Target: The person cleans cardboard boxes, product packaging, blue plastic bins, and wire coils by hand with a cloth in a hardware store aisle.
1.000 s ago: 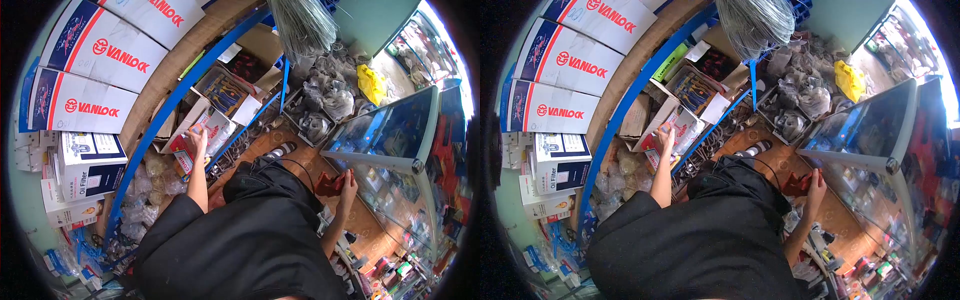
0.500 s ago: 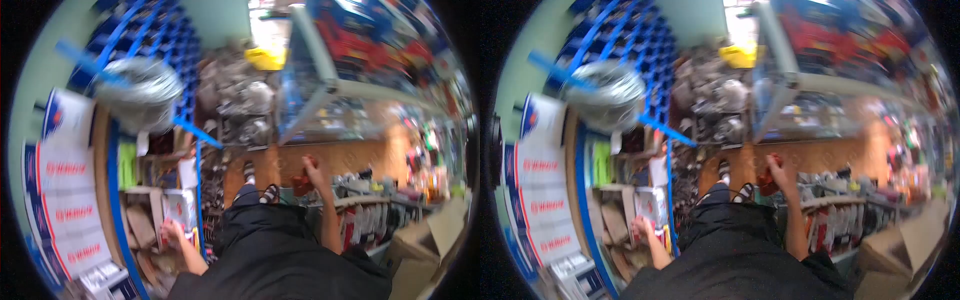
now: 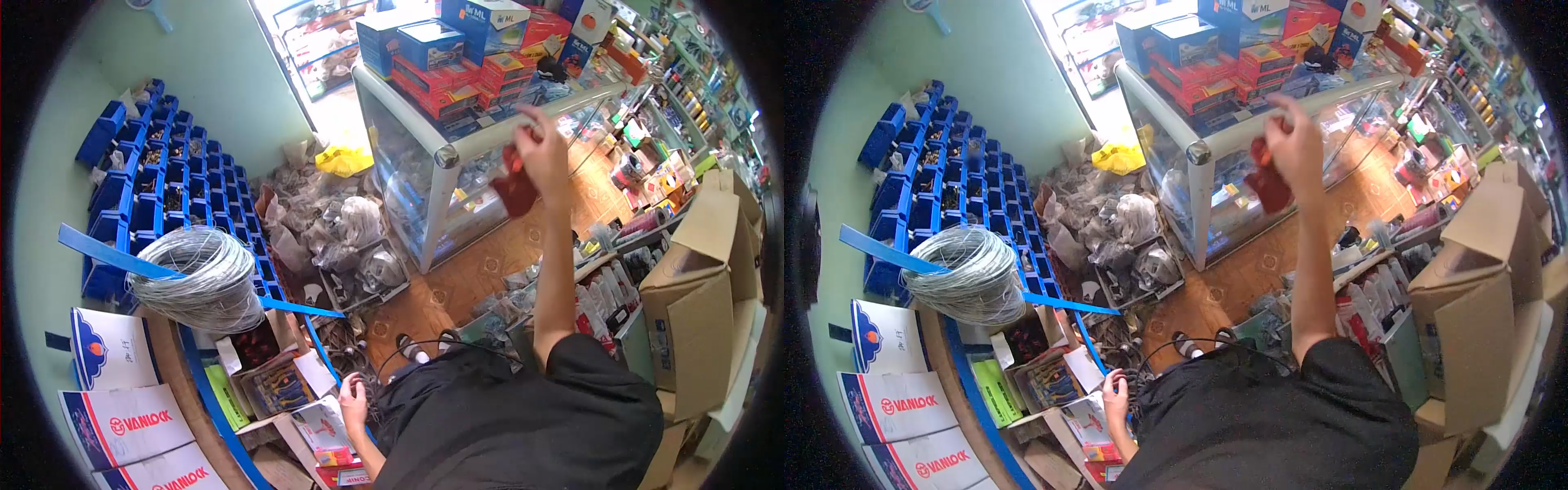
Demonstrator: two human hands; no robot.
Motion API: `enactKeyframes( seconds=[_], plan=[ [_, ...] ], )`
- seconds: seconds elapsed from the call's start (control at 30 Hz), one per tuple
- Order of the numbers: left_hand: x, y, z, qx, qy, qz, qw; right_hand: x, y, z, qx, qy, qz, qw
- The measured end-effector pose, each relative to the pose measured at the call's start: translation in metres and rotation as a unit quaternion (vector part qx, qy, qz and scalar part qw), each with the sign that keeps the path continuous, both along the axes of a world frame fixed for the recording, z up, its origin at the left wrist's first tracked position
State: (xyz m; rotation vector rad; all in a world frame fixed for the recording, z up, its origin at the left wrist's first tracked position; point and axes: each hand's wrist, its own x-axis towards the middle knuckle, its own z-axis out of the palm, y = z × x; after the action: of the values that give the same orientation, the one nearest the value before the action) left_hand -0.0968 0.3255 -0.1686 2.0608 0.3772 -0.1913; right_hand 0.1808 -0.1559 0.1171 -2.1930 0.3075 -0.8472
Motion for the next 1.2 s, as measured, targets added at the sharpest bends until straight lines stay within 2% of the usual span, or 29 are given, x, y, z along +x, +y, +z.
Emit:
enactKeyframes(
  seconds=[0.07,0.1,0.2,0.23,0.27,0.33,0.4,0.47,0.53,0.7,0.73,0.83,0.9,0.93,0.97,1.03,1.07,1.1,1.13,1.17,1.2],
  plan=[
    [-0.008,0.011,-0.016,0.007,-0.003,-0.024,1.000,0.037,-0.030,0.006,-0.026,-0.020,-0.062,0.998],
    [-0.007,0.008,0.000,0.008,0.019,-0.032,0.999,0.056,-0.046,0.004,-0.040,-0.025,-0.089,0.995],
    [-0.019,0.021,-0.008,0.017,0.037,-0.054,0.998,0.094,-0.075,0.003,-0.051,-0.051,-0.090,0.993],
    [-0.020,0.022,0.000,0.025,0.059,-0.050,0.997,0.106,-0.079,0.004,-0.082,-0.052,-0.127,0.987],
    [-0.022,0.026,0.000,0.033,0.063,-0.048,0.996,0.109,-0.087,0.002,-0.044,-0.025,-0.084,0.995],
    [-0.024,0.030,0.004,0.049,0.070,-0.040,0.996,0.095,-0.063,0.034,0.031,0.028,0.007,0.999],
    [-0.023,0.028,0.011,0.049,0.097,0.002,0.994,0.115,-0.080,0.023,-0.025,0.043,-0.026,0.998],
    [-0.023,0.032,-0.006,0.070,0.069,-0.008,0.995,0.130,-0.097,0.007,-0.062,0.042,-0.048,0.996],
    [-0.011,0.022,0.007,0.069,0.059,-0.028,0.995,0.133,-0.107,-0.002,-0.084,0.027,-0.057,0.994],
    [0.038,-0.003,0.024,0.006,0.008,-0.056,0.998,0.117,-0.104,-0.005,-0.039,-0.034,-0.029,0.998],
    [0.053,-0.014,0.038,-0.039,-0.012,-0.053,0.998,0.111,-0.102,-0.005,-0.031,-0.051,-0.017,0.998],
    [0.091,-0.054,0.086,-0.153,-0.070,-0.053,0.984,0.063,-0.070,-0.002,0.121,-0.101,0.137,0.978],
    [0.117,-0.087,0.119,-0.296,-0.060,-0.057,0.952,0.003,-0.015,0.022,0.290,-0.013,0.269,0.918],
    [0.129,-0.101,0.132,-0.364,-0.052,-0.059,0.928,-0.009,0.005,0.015,0.123,-0.058,0.293,0.946],
    [0.139,-0.113,0.141,-0.415,-0.029,-0.071,0.906,-0.031,0.026,0.010,0.334,0.089,0.372,0.862],
    [0.153,-0.130,0.155,-0.510,0.016,-0.092,0.855,-0.053,0.075,0.007,0.350,0.192,0.452,0.798],
    [0.155,-0.137,0.162,-0.547,0.037,-0.042,0.835,-0.054,0.096,-0.020,0.325,0.141,0.506,0.787],
    [0.157,-0.145,0.170,-0.581,0.053,0.008,0.812,-0.057,0.110,-0.039,0.210,0.164,0.540,0.798],
    [0.159,-0.148,0.173,-0.612,0.068,0.057,0.786,-0.059,0.126,-0.061,0.128,0.119,0.572,0.802],
    [0.161,-0.149,0.167,-0.661,0.046,0.053,0.748,-0.069,0.141,-0.075,0.172,0.147,0.588,0.776],
    [0.158,-0.141,0.156,-0.663,0.024,0.005,0.749,-0.076,0.149,-0.077,0.173,0.150,0.607,0.761]
  ],
)
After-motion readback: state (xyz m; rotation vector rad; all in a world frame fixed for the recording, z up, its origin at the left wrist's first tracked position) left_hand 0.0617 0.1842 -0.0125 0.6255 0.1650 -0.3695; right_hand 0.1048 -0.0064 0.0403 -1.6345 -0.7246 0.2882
